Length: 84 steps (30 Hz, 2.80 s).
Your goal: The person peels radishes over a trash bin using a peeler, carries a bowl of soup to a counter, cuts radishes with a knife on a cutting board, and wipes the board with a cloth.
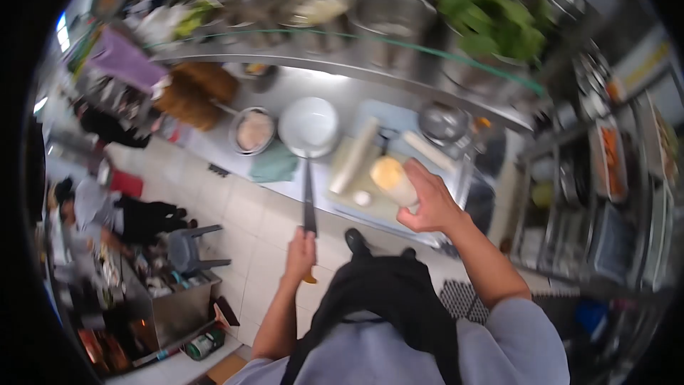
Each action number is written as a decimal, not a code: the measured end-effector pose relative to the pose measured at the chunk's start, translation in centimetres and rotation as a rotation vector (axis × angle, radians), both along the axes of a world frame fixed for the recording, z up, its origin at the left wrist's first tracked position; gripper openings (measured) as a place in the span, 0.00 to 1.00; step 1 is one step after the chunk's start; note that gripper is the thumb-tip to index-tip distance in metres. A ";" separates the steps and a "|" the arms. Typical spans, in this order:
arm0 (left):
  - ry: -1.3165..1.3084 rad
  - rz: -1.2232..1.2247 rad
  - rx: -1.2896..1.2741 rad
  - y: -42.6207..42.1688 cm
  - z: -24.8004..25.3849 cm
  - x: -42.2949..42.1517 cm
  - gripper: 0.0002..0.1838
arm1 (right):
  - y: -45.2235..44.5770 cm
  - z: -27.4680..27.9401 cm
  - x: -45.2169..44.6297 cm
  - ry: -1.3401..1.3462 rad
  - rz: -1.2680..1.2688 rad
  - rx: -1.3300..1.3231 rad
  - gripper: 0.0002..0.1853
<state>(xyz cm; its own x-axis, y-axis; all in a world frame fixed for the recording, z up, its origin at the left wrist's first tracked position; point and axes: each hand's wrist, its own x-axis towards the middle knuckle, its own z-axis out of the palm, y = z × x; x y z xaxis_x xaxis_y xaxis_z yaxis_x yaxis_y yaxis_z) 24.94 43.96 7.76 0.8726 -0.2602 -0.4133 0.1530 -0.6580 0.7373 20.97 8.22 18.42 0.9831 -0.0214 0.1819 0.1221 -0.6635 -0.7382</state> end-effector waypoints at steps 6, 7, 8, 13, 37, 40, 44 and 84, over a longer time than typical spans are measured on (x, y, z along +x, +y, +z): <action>-0.192 -0.247 -0.074 -2.0 -2.5 -1.1 0.10 | -2.3 -6.8 -7.2 0.620 0.027 -0.217 0.34; -0.135 -0.294 -0.079 -3.4 -2.3 -1.1 0.10 | -3.3 -9.0 -8.6 0.578 0.021 -0.268 0.33; -0.142 -0.299 -0.071 -4.1 -2.1 -1.0 0.10 | -2.9 -11.5 -8.8 0.524 0.070 -0.298 0.32; -0.280 -0.618 0.179 -7.3 -1.0 -2.6 0.11 | -1.7 -15.1 -9.3 0.566 0.025 -0.332 0.28; -0.303 -0.690 0.281 -12.6 -8.2 -2.5 0.11 | -2.8 -15.1 -9.0 0.420 -0.216 0.008 0.26; -0.342 -0.625 0.248 -11.5 -7.9 -0.5 0.12 | -3.5 -13.7 -9.2 0.244 -0.425 0.409 0.23; -0.352 -0.594 0.244 -11.5 -2.7 0.1 0.12 | -4.6 -14.6 -10.4 -0.038 -0.570 1.627 0.19; -0.272 -0.678 0.329 -14.7 -4.8 0.1 0.14 | -0.3 -24.8 -9.5 -0.425 -0.907 2.227 0.08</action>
<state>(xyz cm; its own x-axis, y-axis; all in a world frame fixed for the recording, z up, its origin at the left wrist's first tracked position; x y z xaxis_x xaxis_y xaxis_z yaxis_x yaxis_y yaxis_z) 25.05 29.22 2.97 0.6492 -0.6720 -0.3564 -0.5158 -0.7333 0.4430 11.44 7.95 -6.37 0.5629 -0.5815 -0.5873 0.6369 0.7581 -0.1402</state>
